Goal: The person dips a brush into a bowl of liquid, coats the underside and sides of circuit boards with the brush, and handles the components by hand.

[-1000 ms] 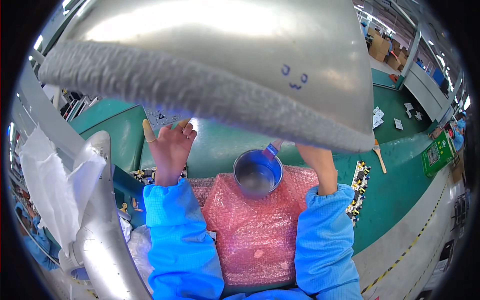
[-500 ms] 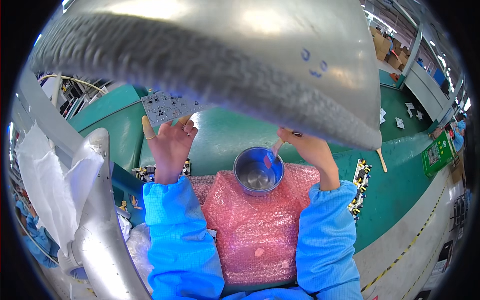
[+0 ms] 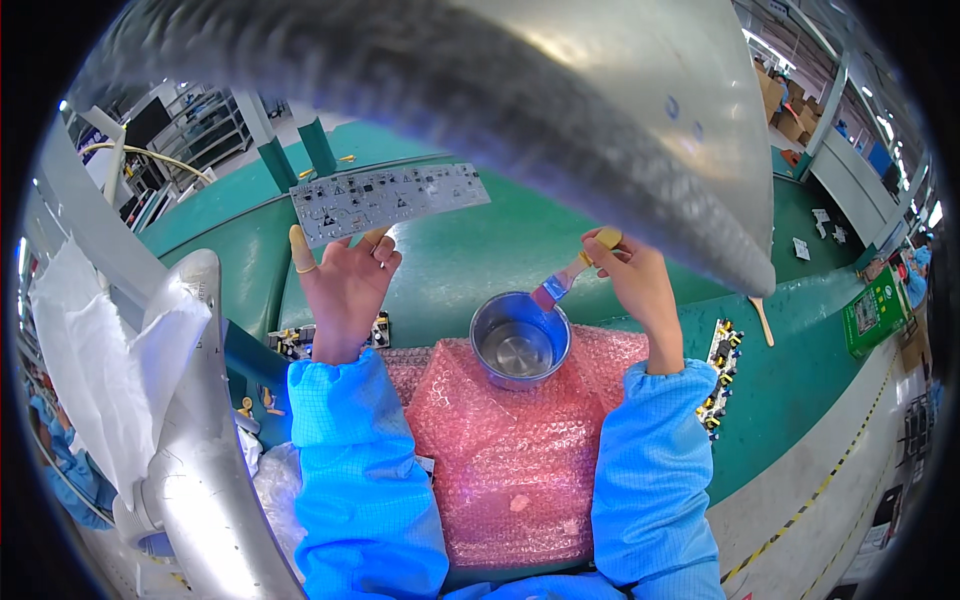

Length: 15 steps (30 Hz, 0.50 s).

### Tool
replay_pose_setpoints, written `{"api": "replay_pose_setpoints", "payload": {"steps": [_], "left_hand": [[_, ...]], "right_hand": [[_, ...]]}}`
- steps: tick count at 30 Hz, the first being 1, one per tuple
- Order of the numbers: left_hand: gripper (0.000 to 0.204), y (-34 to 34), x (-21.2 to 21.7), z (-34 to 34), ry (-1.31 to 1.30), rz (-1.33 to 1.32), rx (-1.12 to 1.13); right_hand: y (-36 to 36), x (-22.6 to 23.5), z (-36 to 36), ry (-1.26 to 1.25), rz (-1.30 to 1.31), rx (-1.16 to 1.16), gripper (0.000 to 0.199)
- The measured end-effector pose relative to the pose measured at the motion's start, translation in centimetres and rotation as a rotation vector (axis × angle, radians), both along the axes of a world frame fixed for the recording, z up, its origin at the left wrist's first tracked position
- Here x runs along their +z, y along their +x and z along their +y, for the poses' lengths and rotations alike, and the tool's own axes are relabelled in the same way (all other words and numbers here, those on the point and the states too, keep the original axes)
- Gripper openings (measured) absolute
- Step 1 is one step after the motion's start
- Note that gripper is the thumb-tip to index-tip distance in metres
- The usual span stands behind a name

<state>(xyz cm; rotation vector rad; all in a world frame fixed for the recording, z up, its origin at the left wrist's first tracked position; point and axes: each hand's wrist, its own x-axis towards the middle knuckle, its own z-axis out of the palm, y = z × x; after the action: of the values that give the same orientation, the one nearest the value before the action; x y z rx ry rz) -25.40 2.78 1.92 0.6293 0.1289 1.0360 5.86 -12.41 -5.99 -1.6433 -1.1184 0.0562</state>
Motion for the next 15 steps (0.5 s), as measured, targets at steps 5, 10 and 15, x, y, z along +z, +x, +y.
{"api": "replay_pose_setpoints", "payload": {"steps": [5,10,15], "left_hand": [[0.077,-0.2,-0.2,0.4,-0.008,-0.076,-0.076],[0.077,-0.6,-0.9,0.7,0.018,-0.052,-0.128],[0.078,1.1,-0.1,-1.1,0.122,0.043,-0.206]], "right_hand": [[0.9,0.7,-0.9,0.012,-0.051,-0.091,0.023],[-2.2,6.0,-3.7,0.029,0.08,-0.115,0.034],[-5.3,8.4,-3.9,0.471,0.621,0.171,0.039]]}}
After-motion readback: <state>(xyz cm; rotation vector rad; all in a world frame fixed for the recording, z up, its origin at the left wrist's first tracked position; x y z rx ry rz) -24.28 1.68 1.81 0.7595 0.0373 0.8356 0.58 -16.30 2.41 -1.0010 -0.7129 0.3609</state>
